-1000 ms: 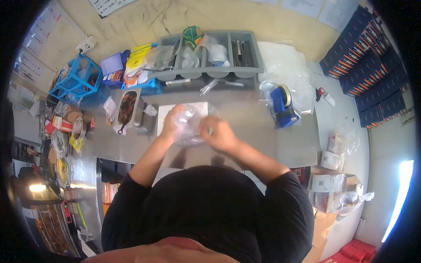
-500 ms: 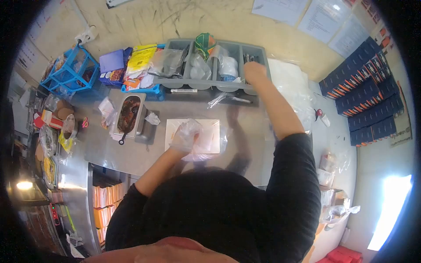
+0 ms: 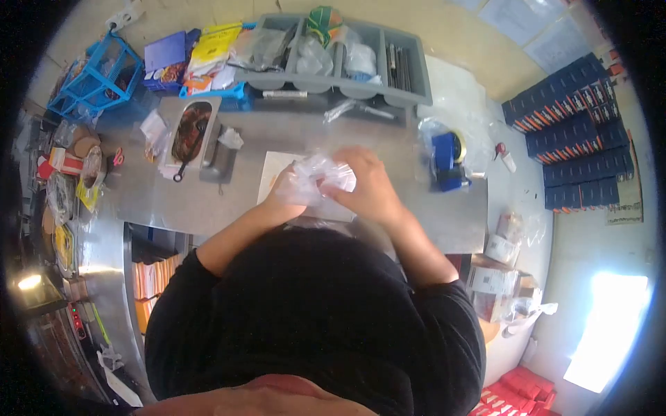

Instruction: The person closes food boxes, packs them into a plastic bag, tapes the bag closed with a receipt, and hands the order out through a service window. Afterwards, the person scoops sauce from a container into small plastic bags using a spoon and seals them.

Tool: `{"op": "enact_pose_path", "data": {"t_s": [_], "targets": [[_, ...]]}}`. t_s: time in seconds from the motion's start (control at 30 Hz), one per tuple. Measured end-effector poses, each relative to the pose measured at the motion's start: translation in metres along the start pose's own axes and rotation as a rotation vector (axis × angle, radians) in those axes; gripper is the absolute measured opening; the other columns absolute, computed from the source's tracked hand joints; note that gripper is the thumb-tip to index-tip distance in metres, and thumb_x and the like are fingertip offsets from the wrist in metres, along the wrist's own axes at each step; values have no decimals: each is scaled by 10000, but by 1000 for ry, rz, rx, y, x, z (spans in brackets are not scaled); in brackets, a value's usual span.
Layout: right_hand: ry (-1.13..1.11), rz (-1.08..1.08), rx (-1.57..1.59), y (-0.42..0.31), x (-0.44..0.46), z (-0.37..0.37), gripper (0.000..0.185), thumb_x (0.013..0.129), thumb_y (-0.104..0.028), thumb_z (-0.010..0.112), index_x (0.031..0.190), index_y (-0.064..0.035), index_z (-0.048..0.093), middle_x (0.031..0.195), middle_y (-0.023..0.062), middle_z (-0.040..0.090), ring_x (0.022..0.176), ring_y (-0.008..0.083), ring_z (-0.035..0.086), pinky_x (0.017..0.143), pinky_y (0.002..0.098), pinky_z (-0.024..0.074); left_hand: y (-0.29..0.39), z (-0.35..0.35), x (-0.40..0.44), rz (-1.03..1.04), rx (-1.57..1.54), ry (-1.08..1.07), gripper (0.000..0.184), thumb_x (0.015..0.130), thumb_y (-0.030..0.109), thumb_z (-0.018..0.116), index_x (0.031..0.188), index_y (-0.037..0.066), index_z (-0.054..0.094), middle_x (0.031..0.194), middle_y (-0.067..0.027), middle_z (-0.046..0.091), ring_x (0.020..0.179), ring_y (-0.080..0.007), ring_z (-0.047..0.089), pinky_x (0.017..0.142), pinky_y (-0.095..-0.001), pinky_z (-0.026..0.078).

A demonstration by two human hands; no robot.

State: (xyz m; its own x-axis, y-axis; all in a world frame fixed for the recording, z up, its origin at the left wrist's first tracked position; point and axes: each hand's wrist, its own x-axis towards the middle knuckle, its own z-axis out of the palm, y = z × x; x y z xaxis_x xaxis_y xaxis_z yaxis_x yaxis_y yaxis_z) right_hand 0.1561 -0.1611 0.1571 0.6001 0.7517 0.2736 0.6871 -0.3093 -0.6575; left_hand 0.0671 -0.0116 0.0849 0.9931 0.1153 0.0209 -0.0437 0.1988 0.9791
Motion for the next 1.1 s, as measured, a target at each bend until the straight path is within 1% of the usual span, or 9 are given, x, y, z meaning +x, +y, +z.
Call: {"op": "enact_pose_path", "data": {"t_s": [0.07, 0.2, 0.27, 0.37, 0.43, 0.6, 0.7, 0.9, 1.1], "targets": [[81, -199, -181, -16, 0, -5, 320, 632, -180, 706, 909, -43, 620, 895, 131, 619, 837, 281, 594, 793, 368, 449, 24, 9, -6, 13, 544, -305, 379, 769, 173, 630, 1115, 59, 525, 1098, -134, 559, 1041, -229, 530, 840, -330, 428], [-283, -406, 321, -10, -21, 5, 359, 706, -324, 666, 903, -30, 608, 877, 109, 609, 796, 309, 571, 857, 413, 402, -1, 16, -17, 700, 837, -244, 467, 747, 252, 626, 1187, 133, 525, 1256, -137, 502, 1156, -280, 481, 1016, -485, 210], [-436, -65, 972, 21, -51, 10, 358, 692, -353, 646, 848, -37, 581, 860, 104, 583, 754, 272, 552, 807, 395, 407, 5, 6, -19, 356, 988, -401, 308, 773, 343, 605, 1000, 134, 597, 1201, -138, 544, 1187, -246, 462, 1007, -592, 126], [-335, -172, 1075, 18, -58, 7, 208, 824, -252, 578, 785, -47, 581, 688, 60, 551, 690, 198, 557, 734, 379, 401, 33, 2, -18, 175, 935, -566, 256, 800, 336, 579, 936, 119, 603, 1104, -131, 594, 1225, -232, 425, 1009, -612, 91], [-438, -541, 121, -8, -51, -15, 109, 771, -181, 591, 809, -82, 614, 677, 14, 524, 701, 183, 549, 775, 345, 374, 38, 4, -15, 94, 1011, -653, 228, 818, 308, 556, 932, 116, 601, 982, -121, 632, 1231, -224, 417, 1018, -608, 70], [-355, -675, -312, 2, -65, -4, 190, 695, -96, 564, 870, -135, 628, 777, -2, 562, 734, 168, 555, 724, 298, 381, 26, 4, -16, 162, 965, -605, 177, 850, 229, 536, 949, 92, 590, 927, -110, 637, 1197, -248, 449, 1025, -601, 52], [-258, -521, -151, 5, -74, 13, 192, 680, -101, 631, 871, -93, 649, 791, 24, 592, 771, 182, 572, 709, 335, 426, 20, 5, -27, 275, 840, -382, 116, 848, 162, 527, 937, 101, 569, 906, -91, 647, 1098, -259, 519, 1033, -587, 92], [31, 392, 488, 0, -80, 35, 225, 752, -35, 684, 949, -31, 575, 784, 28, 624, 739, 90, 566, 695, 235, 453, 11, 10, -45, 313, 787, -93, 86, 802, 89, 559, 884, 111, 546, 796, -29, 661, 838, -240, 620, 1050, -512, 191], [-139, 179, 381, 7, -76, 20, 277, 683, -9, 694, 928, -33, 567, 826, 58, 620, 783, 134, 583, 726, 273, 454, 11, 13, -44, 306, 835, -53, 70, 787, 103, 581, 851, 109, 553, 763, -32, 658, 782, -215, 624, 1032, -494, 253]]}}
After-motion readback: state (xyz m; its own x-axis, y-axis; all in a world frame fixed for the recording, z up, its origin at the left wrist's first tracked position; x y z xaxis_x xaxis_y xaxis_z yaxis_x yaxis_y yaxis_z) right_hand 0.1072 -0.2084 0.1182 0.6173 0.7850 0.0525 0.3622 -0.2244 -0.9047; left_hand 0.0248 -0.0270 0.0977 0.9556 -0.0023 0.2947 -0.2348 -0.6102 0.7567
